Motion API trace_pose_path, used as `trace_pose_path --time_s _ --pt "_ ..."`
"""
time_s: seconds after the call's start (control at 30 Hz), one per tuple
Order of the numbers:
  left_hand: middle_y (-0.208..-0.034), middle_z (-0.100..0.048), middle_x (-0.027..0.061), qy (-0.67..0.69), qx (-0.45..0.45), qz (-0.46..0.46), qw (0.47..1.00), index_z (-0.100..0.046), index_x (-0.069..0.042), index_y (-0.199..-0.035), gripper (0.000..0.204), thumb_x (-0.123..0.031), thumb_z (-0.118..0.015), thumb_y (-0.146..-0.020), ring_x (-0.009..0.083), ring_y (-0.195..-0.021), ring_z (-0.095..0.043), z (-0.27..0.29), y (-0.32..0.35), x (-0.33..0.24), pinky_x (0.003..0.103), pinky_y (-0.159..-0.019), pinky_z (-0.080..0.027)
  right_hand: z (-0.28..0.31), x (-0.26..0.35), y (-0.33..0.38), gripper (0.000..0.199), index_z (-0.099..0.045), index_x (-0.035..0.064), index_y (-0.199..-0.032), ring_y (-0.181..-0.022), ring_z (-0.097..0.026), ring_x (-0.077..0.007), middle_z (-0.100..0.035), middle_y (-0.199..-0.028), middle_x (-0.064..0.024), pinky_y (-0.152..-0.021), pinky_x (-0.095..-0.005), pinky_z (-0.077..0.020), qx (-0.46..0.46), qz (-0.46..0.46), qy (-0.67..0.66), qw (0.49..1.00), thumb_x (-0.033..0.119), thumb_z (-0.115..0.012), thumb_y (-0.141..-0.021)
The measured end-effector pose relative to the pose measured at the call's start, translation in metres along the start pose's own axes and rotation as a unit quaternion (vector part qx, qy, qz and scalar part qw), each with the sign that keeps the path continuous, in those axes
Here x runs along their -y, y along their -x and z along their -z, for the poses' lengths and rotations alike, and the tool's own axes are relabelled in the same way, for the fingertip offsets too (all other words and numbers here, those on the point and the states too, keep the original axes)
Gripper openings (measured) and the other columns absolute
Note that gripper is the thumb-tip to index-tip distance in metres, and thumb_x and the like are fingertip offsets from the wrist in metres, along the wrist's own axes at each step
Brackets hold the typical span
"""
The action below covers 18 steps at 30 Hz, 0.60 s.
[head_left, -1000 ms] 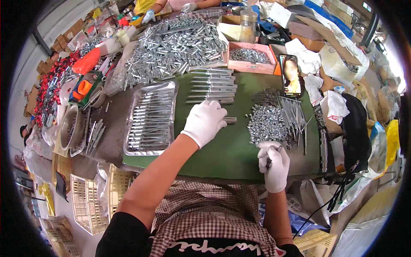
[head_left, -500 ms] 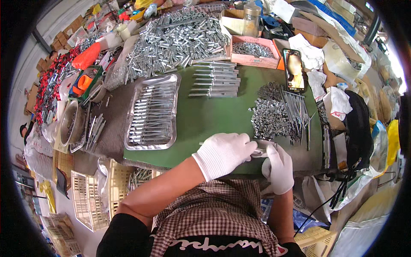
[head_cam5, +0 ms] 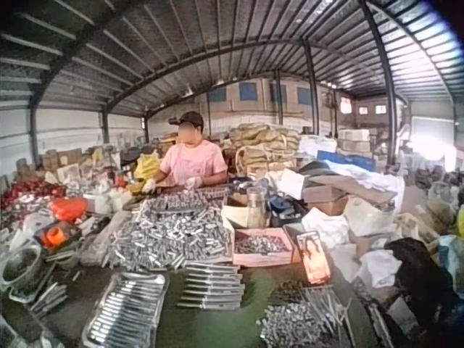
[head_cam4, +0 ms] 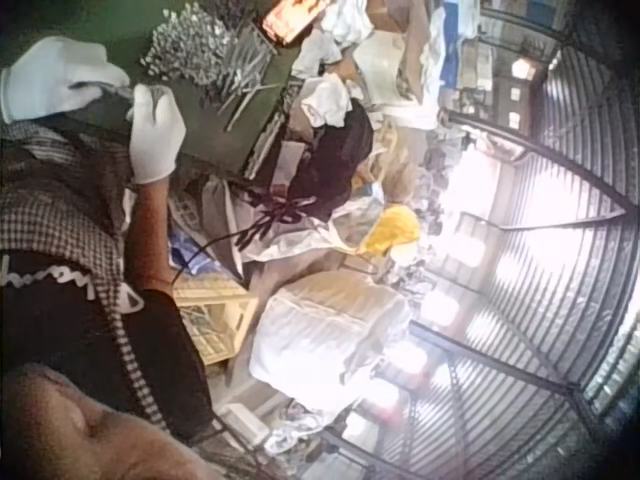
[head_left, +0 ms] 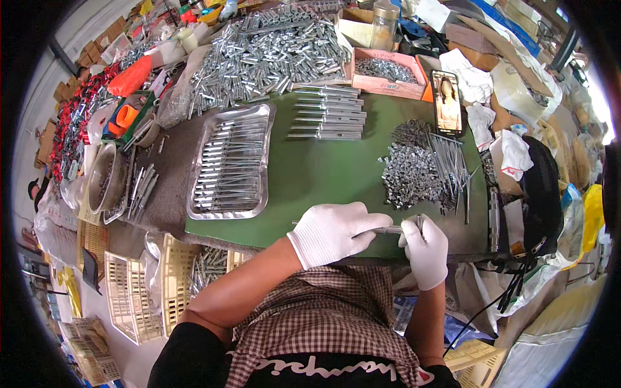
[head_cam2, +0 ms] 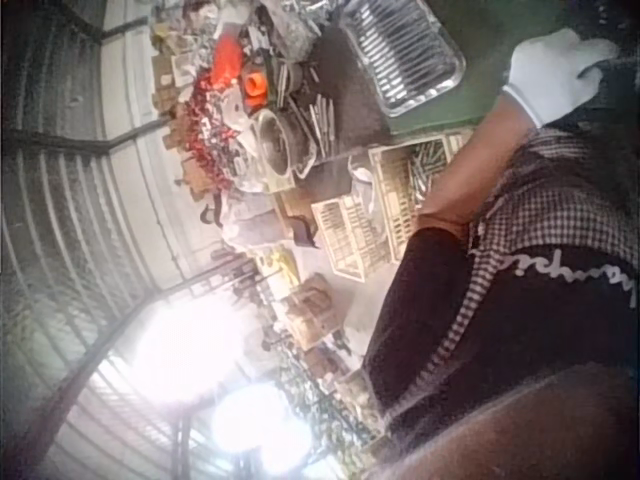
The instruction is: The person assembles metal hardware by hand, inserting metal rods and small fittings into metal tubular casings.
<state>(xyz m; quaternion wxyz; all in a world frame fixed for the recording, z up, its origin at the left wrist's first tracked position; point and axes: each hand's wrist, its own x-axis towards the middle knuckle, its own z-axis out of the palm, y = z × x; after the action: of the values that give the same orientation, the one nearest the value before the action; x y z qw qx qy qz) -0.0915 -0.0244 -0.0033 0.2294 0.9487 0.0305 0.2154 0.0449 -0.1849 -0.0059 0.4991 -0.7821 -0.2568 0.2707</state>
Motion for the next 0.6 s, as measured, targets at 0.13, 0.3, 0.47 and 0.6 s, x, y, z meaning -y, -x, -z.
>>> trace_pose_path --time_s 0.13,0.3,0.47,0.6 --pt "-0.07 -0.055 0.0027 -0.011 -0.005 0.005 1.0 -0.067 -0.023 -0.106 0.025 -0.016 -0.067 -0.081 0.0218 -0.059 -0.061 0.0 -0.001 -0.002 0.035 -0.054 -0.051 -0.005 -0.001 0.002 0.012 -0.064 0.0007 -0.089 -0.064 -0.058 -0.0109 -0.064 -0.074 -0.0055 -0.063 -0.0265 -0.0471 -0.028 0.067 -0.015 0.997 0.012 -0.062 -0.09" --pt "-0.071 -0.056 0.0023 -0.014 -0.018 0.011 1.0 -0.067 -0.022 -0.104 0.024 -0.016 -0.068 -0.081 0.0217 -0.059 -0.061 -0.002 -0.001 -0.004 0.035 -0.054 -0.05 -0.003 -0.006 0.001 0.009 -0.064 0.0008 -0.093 -0.072 -0.058 -0.0106 -0.065 -0.082 -0.0049 -0.069 -0.0255 -0.0478 -0.033 0.096 -0.011 0.995 0.006 -0.065 -0.086" --pt "-0.072 -0.056 0.0022 -0.026 -0.018 0.017 0.999 -0.067 -0.022 -0.103 0.023 -0.017 -0.068 -0.081 0.0217 -0.059 -0.061 -0.007 -0.001 -0.004 0.035 -0.054 -0.051 -0.002 -0.007 0.0 0.007 -0.064 0.0007 -0.091 -0.072 -0.057 -0.0099 -0.065 -0.083 -0.0041 -0.069 -0.0251 -0.0473 -0.022 0.097 -0.014 0.995 0.004 -0.066 -0.085" --pt "-0.07 -0.055 0.0024 -0.028 -0.032 0.02 0.999 -0.066 -0.022 -0.102 0.021 -0.017 -0.066 -0.082 0.0218 -0.058 -0.061 -0.011 0.001 -0.004 0.035 -0.052 -0.051 -0.004 -0.011 -0.004 0.006 -0.065 0.0028 -0.092 -0.06 -0.041 -0.0021 -0.052 -0.072 0.0049 -0.053 -0.021 -0.0338 -0.016 0.131 -0.006 0.991 0.003 -0.06 -0.087"
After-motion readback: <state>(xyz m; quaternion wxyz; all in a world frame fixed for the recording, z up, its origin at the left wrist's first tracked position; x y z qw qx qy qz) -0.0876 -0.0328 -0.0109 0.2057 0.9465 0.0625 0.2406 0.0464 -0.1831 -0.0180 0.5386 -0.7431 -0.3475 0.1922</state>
